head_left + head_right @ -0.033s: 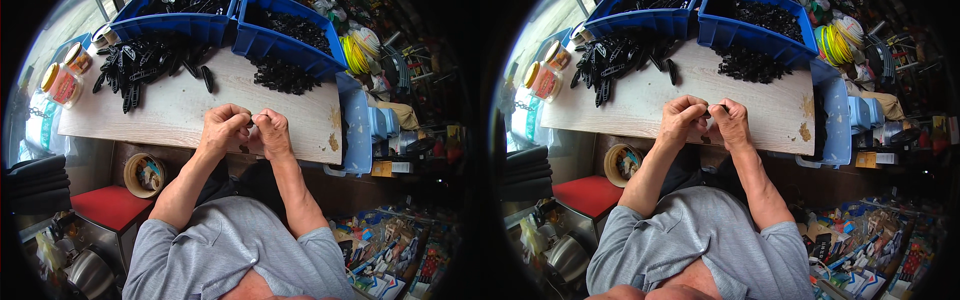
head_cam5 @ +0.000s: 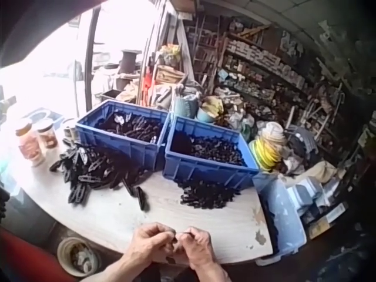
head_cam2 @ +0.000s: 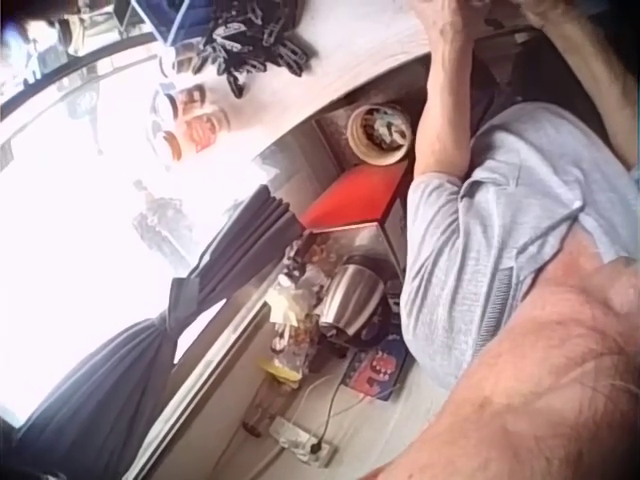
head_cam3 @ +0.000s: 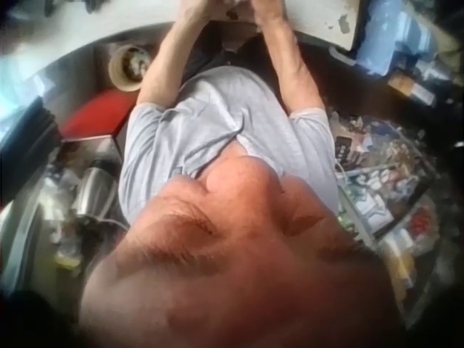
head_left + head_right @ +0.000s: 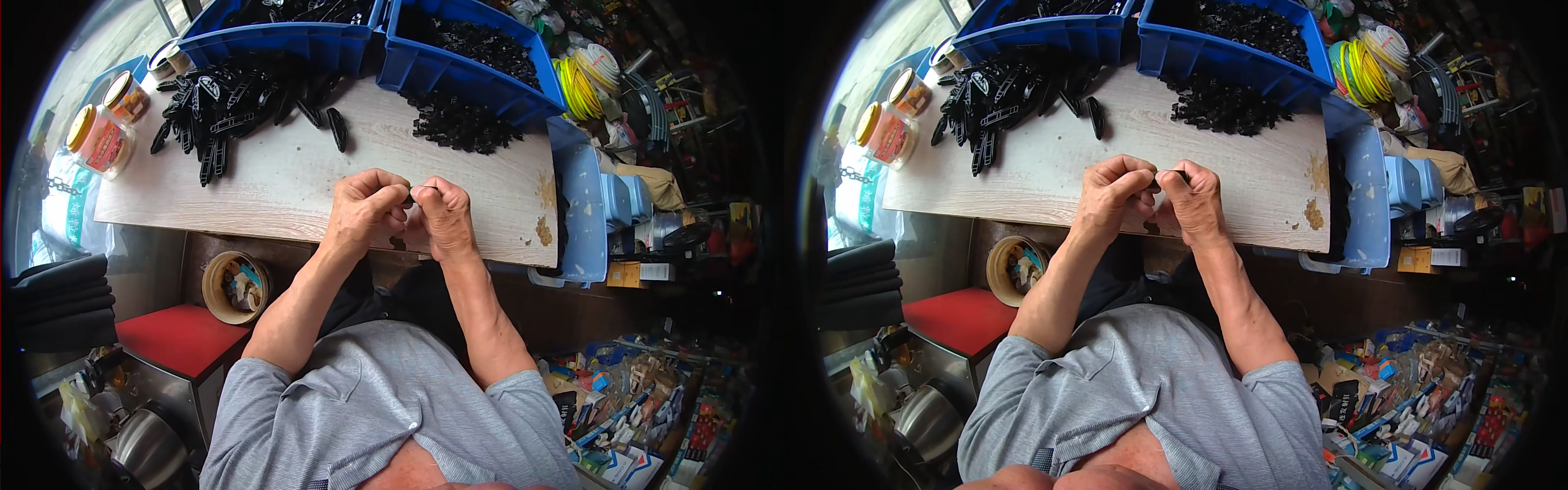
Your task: Assembling and inspecting small black plastic components at a workbench.
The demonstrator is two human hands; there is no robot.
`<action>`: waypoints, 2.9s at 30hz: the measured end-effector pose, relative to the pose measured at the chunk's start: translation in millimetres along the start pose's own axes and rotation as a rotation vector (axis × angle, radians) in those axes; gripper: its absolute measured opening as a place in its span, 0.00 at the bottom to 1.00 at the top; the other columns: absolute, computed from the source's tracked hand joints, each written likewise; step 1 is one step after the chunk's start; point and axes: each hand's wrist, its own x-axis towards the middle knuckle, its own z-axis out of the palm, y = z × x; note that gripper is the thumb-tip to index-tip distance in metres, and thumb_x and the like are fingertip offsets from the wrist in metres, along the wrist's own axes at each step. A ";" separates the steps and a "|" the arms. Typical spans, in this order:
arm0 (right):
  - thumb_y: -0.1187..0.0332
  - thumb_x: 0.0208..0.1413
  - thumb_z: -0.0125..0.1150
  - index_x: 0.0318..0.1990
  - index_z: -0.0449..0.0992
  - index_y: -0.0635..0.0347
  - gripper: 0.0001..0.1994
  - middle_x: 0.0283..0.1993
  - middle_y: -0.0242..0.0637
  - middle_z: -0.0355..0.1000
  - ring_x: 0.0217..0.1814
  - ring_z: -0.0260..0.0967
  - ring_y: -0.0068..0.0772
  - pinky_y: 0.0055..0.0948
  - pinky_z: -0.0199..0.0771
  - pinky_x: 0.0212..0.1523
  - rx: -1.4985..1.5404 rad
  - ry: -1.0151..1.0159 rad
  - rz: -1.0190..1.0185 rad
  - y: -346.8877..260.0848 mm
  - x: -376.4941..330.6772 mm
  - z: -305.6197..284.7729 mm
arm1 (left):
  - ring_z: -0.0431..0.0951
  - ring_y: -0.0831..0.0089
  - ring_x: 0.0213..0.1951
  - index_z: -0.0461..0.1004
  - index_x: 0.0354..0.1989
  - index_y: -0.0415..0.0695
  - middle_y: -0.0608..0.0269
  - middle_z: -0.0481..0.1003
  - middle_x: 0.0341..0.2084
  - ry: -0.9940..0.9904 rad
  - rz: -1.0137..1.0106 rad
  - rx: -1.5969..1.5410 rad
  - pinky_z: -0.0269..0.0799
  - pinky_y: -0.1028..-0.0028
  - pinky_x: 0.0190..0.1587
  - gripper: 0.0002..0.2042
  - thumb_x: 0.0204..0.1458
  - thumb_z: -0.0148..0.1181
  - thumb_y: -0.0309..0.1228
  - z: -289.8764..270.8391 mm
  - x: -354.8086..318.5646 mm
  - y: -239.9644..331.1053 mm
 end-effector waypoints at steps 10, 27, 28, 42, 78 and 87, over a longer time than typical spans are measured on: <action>0.56 0.59 0.57 0.23 0.66 0.55 0.17 0.11 0.30 0.57 0.18 0.71 0.35 0.53 0.84 0.29 0.220 0.322 0.014 -15.2 -2.9 -61.2 | 0.79 0.57 0.37 0.80 0.42 0.45 0.57 0.80 0.35 0.223 0.875 1.288 0.74 0.64 0.42 0.09 0.52 0.64 0.31 12.0 81.2 8.4; 0.61 0.55 0.65 0.40 0.73 0.59 0.13 0.13 0.33 0.62 0.20 0.74 0.41 0.54 0.84 0.31 0.256 0.574 -0.004 -16.0 -0.9 -117.5 | 0.81 0.58 0.30 0.77 0.37 0.42 0.53 0.79 0.29 0.198 0.938 1.314 0.76 0.62 0.35 0.06 0.50 0.59 0.20 3.8 102.4 -0.5; 0.61 0.55 0.65 0.39 0.73 0.59 0.12 0.13 0.32 0.62 0.20 0.74 0.40 0.53 0.84 0.30 0.224 0.532 0.013 -16.7 -0.5 -109.3 | 0.81 0.58 0.30 0.77 0.37 0.42 0.53 0.79 0.29 0.210 0.933 1.326 0.76 0.62 0.35 0.06 0.50 0.59 0.20 3.7 99.1 -0.1; 0.65 0.54 0.70 0.37 0.76 0.58 0.09 0.15 0.27 0.67 0.20 0.73 0.26 0.27 0.80 0.25 -0.028 0.277 0.096 -7.1 10.1 -59.9 | 0.75 0.55 0.41 0.77 0.43 0.44 0.56 0.77 0.36 0.221 1.005 1.351 0.71 0.62 0.44 0.13 0.48 0.65 0.27 7.5 43.5 -8.7; 0.66 0.54 0.70 0.45 0.77 0.65 0.15 0.16 0.29 0.68 0.17 0.68 0.24 0.26 0.75 0.24 0.015 -0.040 0.031 -6.4 7.2 -33.1 | 0.73 0.81 0.26 0.78 0.34 0.38 0.68 0.74 0.25 -0.035 0.091 0.230 0.72 0.78 0.29 0.13 0.61 0.62 0.38 7.5 20.5 -6.4; 0.68 0.56 0.66 0.36 0.75 0.59 0.07 0.16 0.30 0.67 0.18 0.71 0.28 0.28 0.75 0.23 0.037 -0.042 0.010 -2.2 4.6 -38.5 | 0.75 0.77 0.28 0.78 0.37 0.38 0.62 0.77 0.27 0.002 0.298 0.598 0.73 0.77 0.30 0.10 0.60 0.60 0.33 3.7 12.1 -1.0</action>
